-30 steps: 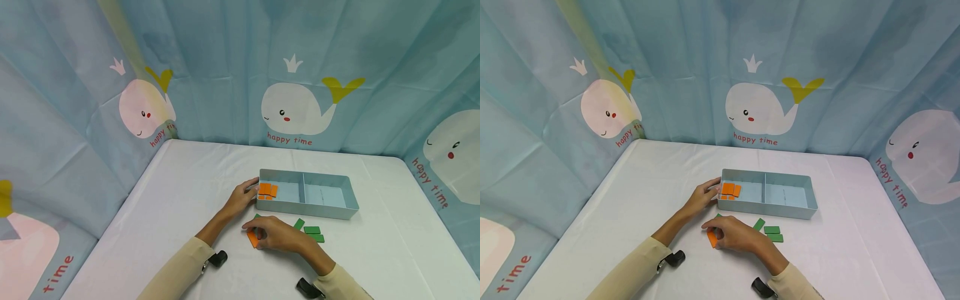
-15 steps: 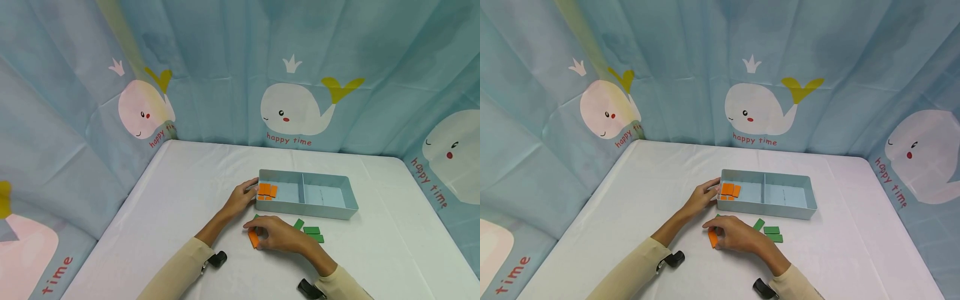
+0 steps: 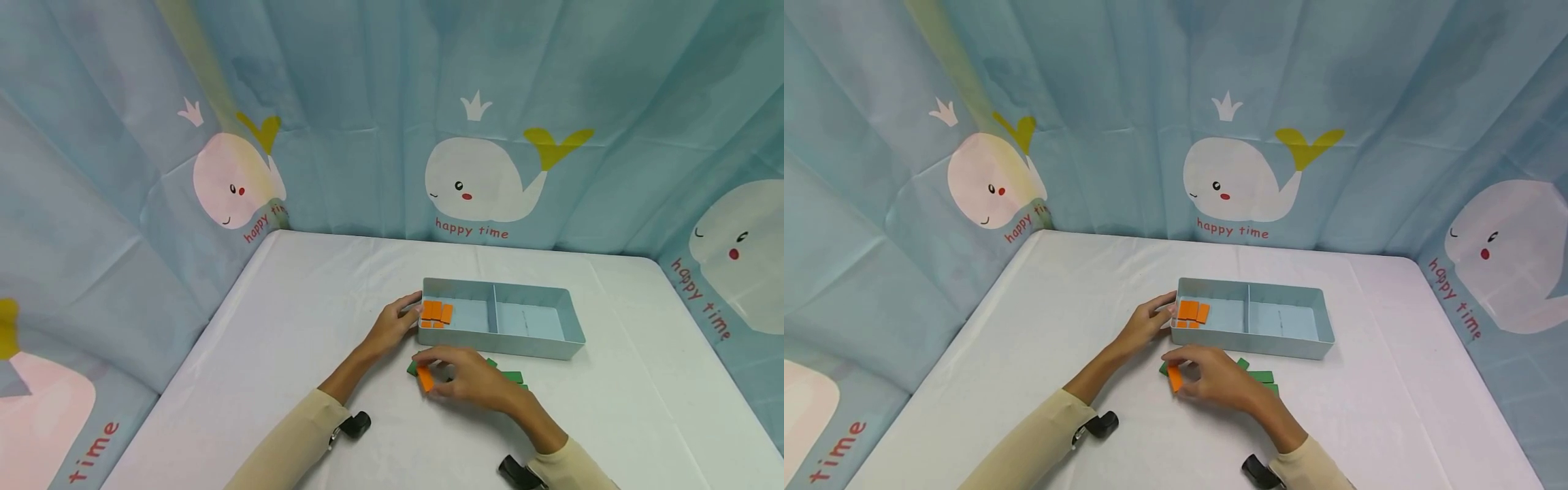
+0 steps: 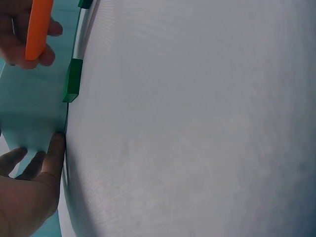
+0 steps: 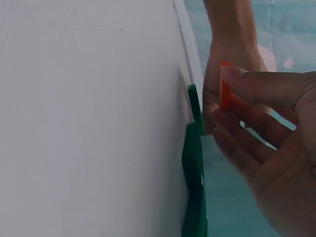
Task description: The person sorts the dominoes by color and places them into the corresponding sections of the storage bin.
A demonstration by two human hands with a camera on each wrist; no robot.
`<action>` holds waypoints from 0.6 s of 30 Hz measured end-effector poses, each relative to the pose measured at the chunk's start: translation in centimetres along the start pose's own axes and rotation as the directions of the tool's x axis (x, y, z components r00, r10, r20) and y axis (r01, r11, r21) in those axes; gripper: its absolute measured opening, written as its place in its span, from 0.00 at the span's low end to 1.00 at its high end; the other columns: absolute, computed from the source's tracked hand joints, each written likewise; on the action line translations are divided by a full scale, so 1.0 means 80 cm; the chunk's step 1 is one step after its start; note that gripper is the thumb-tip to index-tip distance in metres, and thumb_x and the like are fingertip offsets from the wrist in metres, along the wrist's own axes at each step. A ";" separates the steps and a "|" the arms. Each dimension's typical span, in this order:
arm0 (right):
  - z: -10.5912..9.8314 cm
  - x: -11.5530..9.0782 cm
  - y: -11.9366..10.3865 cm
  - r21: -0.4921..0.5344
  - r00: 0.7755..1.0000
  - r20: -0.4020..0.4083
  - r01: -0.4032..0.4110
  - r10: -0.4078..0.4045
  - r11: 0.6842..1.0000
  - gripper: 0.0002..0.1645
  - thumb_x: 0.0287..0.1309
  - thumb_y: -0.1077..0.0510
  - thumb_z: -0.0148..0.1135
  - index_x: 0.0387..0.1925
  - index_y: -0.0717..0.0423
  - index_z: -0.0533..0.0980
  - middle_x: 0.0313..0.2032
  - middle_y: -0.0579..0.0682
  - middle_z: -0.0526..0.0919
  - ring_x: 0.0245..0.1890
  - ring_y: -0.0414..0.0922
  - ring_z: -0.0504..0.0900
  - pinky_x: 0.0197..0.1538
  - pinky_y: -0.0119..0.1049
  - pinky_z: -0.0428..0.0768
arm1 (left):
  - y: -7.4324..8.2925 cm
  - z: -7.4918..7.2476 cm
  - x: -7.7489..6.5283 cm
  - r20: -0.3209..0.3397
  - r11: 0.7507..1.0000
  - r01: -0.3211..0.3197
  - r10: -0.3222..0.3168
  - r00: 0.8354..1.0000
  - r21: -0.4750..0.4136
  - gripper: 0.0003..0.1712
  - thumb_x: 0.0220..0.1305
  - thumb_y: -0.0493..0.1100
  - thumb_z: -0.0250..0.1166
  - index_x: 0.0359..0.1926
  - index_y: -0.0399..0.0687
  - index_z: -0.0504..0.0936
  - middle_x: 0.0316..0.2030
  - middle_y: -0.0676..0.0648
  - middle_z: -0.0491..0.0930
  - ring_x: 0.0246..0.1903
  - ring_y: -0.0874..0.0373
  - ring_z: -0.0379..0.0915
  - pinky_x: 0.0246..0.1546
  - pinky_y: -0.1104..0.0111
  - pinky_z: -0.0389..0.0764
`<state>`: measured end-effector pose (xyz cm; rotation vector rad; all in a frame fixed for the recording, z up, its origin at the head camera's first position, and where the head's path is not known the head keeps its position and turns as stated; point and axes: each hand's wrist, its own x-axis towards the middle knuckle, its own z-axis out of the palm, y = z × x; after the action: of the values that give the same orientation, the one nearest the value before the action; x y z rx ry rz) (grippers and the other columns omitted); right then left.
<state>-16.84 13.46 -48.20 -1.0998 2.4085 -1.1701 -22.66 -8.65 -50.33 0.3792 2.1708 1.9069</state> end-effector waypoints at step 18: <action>-0.037 -0.024 0.007 0.087 0.987 -0.159 0.005 0.009 0.996 0.32 0.61 0.61 0.78 0.66 0.57 0.80 0.59 0.47 0.87 0.56 0.43 0.85 0.56 0.47 0.88 | -0.003 0.001 0.001 -0.031 0.999 -0.007 0.008 0.999 0.042 0.32 0.84 0.47 0.55 0.81 0.41 0.63 0.80 0.39 0.62 0.75 0.41 0.66 0.72 0.50 0.75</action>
<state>-17.26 16.75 -46.90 -1.0125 2.4464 -1.3978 -22.75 -8.59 -50.57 0.3680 2.2357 1.8865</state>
